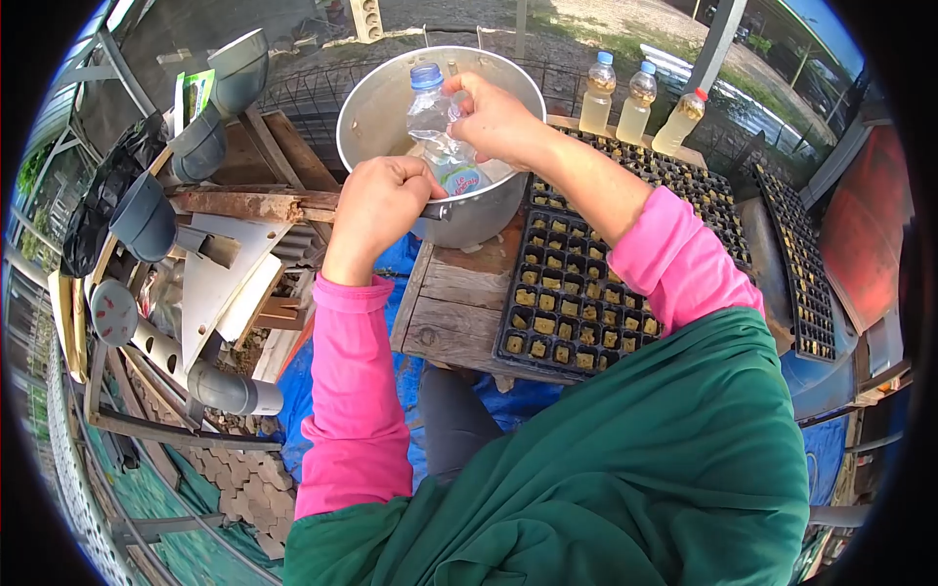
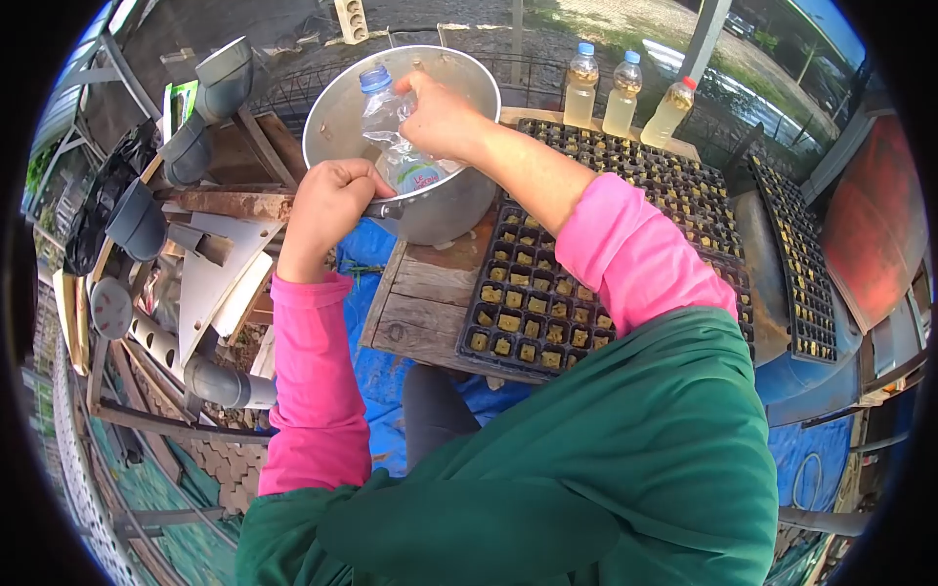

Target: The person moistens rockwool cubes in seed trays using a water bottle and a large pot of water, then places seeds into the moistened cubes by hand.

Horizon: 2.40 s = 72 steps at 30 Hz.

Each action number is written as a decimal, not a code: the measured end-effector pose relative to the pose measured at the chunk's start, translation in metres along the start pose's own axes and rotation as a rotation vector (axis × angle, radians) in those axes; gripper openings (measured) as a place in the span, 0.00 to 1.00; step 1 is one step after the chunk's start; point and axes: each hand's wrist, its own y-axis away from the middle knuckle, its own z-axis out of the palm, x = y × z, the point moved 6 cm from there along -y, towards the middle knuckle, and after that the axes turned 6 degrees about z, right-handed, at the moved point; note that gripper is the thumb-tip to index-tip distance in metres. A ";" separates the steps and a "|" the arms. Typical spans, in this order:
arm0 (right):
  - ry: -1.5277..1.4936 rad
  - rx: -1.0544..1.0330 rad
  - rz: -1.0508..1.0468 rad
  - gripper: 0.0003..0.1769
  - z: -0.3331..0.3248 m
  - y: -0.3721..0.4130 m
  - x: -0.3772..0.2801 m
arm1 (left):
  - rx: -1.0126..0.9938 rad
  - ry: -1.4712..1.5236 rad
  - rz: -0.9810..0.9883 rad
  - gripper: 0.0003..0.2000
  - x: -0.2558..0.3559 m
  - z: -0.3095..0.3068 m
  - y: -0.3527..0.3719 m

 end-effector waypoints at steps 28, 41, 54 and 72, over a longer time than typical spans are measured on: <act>1.327 -0.484 -0.425 0.18 0.130 -0.047 0.038 | 0.079 -0.007 0.120 0.10 -0.003 0.002 0.016; 1.835 -0.142 -0.665 0.18 0.129 -0.042 0.032 | 0.168 -0.065 0.271 0.08 0.008 0.008 0.030; 1.378 -0.387 -0.123 0.22 0.111 -0.051 0.029 | 0.157 -0.074 0.225 0.09 0.004 0.007 0.025; 0.532 -0.361 -0.267 0.27 0.101 -0.071 0.026 | 0.160 -0.101 0.288 0.08 0.011 0.009 0.026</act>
